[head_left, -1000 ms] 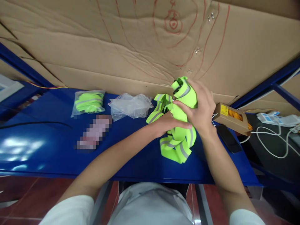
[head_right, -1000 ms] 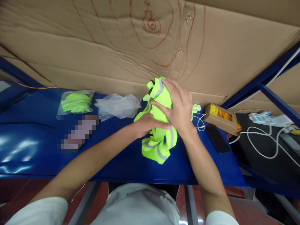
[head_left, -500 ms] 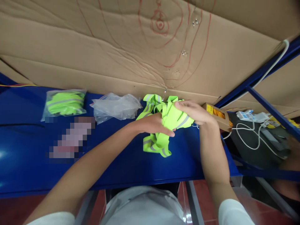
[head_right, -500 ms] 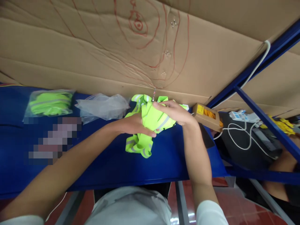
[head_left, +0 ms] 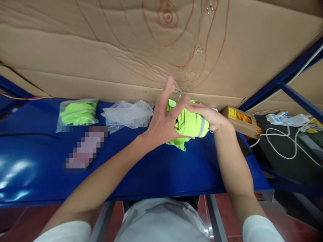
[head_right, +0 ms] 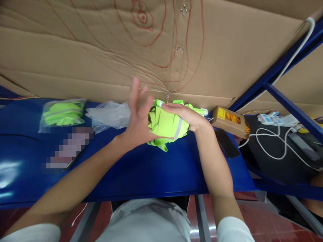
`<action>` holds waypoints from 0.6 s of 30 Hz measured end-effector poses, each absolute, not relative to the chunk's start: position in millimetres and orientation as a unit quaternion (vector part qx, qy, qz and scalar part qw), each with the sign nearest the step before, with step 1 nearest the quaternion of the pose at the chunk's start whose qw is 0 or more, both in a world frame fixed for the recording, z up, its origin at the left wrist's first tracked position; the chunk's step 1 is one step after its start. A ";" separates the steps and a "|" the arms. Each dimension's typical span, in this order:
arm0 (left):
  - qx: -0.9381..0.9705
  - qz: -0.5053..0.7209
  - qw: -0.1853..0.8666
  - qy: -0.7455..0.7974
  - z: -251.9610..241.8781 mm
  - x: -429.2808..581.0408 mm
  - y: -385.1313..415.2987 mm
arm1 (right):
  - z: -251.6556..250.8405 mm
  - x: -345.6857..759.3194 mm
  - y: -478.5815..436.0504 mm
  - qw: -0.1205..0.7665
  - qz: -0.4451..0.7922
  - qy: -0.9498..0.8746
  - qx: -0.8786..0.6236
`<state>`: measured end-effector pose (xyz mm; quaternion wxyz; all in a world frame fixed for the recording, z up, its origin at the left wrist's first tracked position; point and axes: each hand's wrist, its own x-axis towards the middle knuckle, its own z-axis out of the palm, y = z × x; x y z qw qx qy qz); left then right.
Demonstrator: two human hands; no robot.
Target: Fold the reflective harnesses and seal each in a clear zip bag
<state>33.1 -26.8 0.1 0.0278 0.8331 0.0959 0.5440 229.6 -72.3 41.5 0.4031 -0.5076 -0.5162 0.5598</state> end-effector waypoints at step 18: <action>0.727 0.562 0.223 0.325 0.6 31.0 -25.1 | 21.3 202.8 -49.8 0.519 0.465 -0.512 -0.502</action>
